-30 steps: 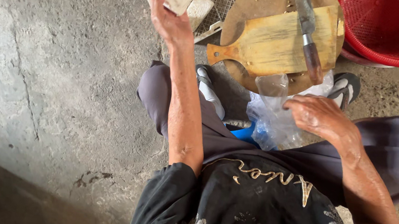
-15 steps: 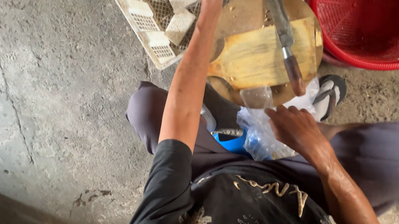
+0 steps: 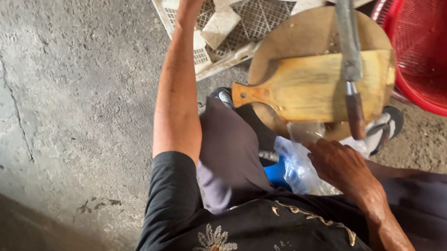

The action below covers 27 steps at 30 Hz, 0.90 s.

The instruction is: The person sits on the floor and uses a knife to cut rectangular blocks of white food on a wooden board. They place the cut pieces into a plastic bag and arrange the remaining blocks in a white crate.

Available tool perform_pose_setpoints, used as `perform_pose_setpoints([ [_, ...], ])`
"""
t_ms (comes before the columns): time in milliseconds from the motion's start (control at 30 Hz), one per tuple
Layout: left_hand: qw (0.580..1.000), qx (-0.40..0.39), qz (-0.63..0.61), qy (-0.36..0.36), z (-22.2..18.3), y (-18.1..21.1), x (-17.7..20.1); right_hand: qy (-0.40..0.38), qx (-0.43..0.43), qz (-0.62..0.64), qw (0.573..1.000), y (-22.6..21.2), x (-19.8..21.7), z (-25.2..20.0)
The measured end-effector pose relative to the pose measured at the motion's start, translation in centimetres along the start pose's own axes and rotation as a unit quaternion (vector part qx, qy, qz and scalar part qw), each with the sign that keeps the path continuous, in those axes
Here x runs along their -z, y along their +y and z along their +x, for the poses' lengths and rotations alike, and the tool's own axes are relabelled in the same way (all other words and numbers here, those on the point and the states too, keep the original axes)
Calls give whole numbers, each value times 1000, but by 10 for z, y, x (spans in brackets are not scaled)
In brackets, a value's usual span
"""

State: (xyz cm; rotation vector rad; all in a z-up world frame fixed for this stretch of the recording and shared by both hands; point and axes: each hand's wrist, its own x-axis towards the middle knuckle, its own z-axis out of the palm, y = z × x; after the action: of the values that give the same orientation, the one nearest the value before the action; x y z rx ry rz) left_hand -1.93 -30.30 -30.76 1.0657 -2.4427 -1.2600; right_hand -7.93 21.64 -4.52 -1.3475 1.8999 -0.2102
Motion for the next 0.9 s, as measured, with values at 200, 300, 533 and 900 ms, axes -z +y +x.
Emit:
perform_pose_setpoints([
  [200, 967, 231, 102, 36, -19, -35, -28, -14, 17, 42, 999, 7, -6, 21],
  [300, 968, 242, -30, 57, -17, -44, -48, -32, 13, 74, 997, 8, -9, 29],
  [533, 872, 317, -369, 61, -16, -58, -84, -108, -57, 96, 988, 8, -2, 49],
  [900, 881, 296, -359, 90, 25, -65, -18, -114, -100, 147, 978, 0, 35, 55],
])
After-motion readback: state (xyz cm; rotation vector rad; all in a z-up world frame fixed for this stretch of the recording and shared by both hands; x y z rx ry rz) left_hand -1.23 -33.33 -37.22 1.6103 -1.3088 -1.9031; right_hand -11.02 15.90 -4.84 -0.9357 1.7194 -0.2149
